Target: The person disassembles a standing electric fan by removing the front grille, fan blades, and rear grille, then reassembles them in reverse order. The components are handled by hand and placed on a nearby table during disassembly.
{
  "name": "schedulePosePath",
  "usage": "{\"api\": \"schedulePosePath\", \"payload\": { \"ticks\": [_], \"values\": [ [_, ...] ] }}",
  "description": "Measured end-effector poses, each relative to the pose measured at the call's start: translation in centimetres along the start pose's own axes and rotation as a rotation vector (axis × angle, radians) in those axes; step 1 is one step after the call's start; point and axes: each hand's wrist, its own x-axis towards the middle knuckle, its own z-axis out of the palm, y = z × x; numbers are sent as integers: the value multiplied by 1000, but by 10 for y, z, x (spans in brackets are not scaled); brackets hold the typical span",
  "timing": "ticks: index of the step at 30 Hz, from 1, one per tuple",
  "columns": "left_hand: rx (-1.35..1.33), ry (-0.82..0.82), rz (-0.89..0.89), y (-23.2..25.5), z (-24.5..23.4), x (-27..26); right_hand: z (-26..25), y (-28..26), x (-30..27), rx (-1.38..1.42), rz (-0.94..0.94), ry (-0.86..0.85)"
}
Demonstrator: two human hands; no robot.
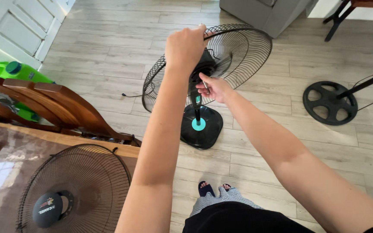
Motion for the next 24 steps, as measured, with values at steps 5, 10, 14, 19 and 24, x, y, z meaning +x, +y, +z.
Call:
{"api": "schedulePosePath", "payload": {
  "ticks": [5, 10, 14, 19, 24],
  "values": [
    [-22, 11, -5, 6, -2, -7, -5, -16, -4, -158, -9, -7],
    [-24, 2, -12, 10, -5, -11, -15, -17, 0, -146, 24, -90],
    [-50, 10, -19, 17, -7, -14, -24, -18, 8, 59, 190, -134],
    [21, -31, -32, 19, -8, -19, -20, -14, 14, 13, 120, -155],
    [45, 0, -39, 15, -8, -23, 2, -10, -4, 10, 1, -101]
  ]
}}
